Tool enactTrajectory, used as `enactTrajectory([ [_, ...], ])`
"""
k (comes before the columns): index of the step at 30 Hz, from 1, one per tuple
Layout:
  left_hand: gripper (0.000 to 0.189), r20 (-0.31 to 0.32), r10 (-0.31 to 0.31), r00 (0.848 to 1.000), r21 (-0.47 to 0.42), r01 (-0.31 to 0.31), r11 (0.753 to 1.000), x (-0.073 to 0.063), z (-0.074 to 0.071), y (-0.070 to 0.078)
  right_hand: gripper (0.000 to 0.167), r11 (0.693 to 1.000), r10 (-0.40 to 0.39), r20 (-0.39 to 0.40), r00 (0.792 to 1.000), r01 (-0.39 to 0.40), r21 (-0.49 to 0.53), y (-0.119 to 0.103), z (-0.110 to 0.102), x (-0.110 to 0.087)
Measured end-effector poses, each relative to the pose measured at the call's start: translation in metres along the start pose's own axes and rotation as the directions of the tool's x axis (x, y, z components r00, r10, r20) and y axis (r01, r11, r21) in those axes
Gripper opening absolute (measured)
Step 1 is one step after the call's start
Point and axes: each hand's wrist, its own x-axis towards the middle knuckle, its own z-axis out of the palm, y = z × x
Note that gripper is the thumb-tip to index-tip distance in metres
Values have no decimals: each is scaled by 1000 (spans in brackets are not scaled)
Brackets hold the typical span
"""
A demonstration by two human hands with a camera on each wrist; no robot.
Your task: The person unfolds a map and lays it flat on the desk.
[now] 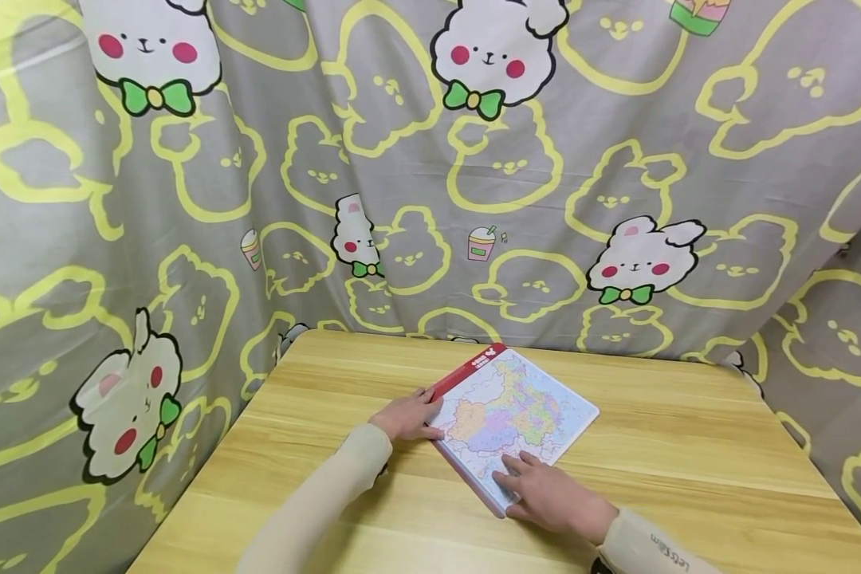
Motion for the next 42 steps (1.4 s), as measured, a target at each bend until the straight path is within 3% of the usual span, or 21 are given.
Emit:
enactTrajectory([
  [13, 78, -14, -27, 1000, 27, 27, 999, -7, 7, 6, 57, 998, 16, -10, 1000, -16, 59, 1, -1, -5],
  [26, 77, -29, -1, 1000, 63, 3, 998, -14, 4, 14, 63, 998, 24, 1, 1000, -24, 61, 7, 1, -7],
  [35, 80, 18, -13, 1000, 75, 12, 997, -21, 8, 19, 65, 997, 31, -4, 1000, -31, 76, 12, 1, -9],
  [42, 77, -15, 24, 1000, 78, -22, 997, -30, 10, 22, 64, 997, 33, -4, 999, -33, 72, 14, 3, -11],
])
